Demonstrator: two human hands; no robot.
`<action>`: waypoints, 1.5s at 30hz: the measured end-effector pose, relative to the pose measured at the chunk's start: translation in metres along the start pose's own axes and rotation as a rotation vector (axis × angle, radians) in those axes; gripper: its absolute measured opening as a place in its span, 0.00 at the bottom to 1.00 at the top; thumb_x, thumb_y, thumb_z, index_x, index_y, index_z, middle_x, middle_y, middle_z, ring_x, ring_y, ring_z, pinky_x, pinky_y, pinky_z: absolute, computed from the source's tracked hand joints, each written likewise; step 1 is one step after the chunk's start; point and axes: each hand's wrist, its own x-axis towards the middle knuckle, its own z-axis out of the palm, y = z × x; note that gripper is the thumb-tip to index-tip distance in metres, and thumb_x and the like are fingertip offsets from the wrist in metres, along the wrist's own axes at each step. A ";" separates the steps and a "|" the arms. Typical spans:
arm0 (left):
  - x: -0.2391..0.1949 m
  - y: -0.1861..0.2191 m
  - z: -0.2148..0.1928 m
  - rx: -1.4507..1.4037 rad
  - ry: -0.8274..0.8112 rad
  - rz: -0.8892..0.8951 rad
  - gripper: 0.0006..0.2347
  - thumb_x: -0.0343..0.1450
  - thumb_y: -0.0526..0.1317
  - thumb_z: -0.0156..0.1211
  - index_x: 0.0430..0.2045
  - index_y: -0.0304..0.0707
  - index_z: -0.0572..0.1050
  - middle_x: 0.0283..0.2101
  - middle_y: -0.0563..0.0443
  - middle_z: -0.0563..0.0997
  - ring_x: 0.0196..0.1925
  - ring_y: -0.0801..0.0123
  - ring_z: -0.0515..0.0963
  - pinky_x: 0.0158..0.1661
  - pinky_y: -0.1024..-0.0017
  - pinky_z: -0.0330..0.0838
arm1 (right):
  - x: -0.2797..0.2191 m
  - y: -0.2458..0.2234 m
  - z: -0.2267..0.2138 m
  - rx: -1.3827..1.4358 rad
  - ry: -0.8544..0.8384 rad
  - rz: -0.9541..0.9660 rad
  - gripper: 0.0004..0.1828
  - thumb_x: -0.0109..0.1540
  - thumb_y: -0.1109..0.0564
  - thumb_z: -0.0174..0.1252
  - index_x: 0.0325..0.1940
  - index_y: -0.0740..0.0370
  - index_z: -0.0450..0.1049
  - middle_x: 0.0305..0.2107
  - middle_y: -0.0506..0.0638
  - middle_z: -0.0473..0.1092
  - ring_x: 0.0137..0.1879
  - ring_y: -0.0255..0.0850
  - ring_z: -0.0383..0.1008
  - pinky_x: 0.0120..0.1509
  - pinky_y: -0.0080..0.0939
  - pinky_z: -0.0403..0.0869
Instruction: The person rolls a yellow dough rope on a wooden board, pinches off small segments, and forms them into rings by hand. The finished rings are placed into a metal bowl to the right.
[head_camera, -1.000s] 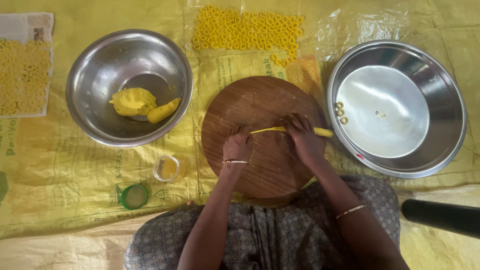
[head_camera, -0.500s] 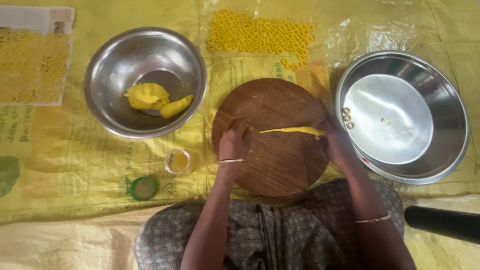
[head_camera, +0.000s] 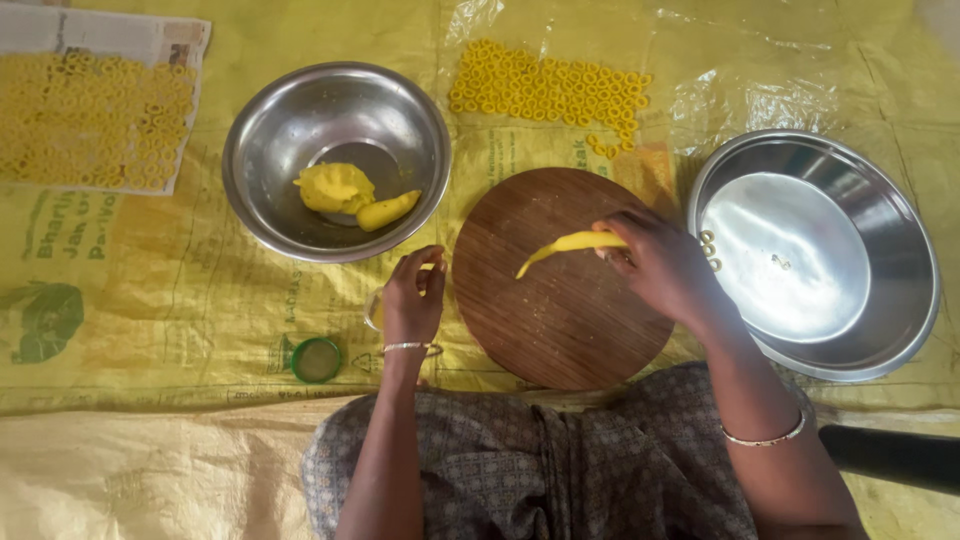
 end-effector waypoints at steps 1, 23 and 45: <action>0.001 -0.006 0.003 -0.025 0.002 0.013 0.11 0.73 0.33 0.62 0.48 0.36 0.80 0.47 0.46 0.85 0.38 0.66 0.87 0.39 0.70 0.82 | 0.000 0.002 0.000 0.052 -0.033 0.067 0.16 0.62 0.56 0.64 0.54 0.58 0.76 0.46 0.50 0.77 0.46 0.44 0.79 0.50 0.44 0.78; 0.025 -0.055 0.071 -0.012 -0.121 -0.060 0.09 0.70 0.33 0.61 0.43 0.36 0.78 0.41 0.42 0.85 0.41 0.57 0.87 0.41 0.65 0.79 | -0.043 0.056 0.155 -0.310 0.055 0.140 0.28 0.68 0.58 0.53 0.72 0.67 0.64 0.70 0.60 0.61 0.76 0.54 0.59 0.74 0.49 0.66; 0.033 -0.044 0.069 -0.021 -0.134 -0.082 0.09 0.69 0.35 0.63 0.42 0.36 0.78 0.39 0.39 0.85 0.40 0.54 0.86 0.40 0.63 0.78 | -0.012 0.017 0.225 -0.178 0.018 0.003 0.38 0.71 0.37 0.38 0.77 0.65 0.52 0.76 0.58 0.48 0.81 0.54 0.43 0.81 0.61 0.43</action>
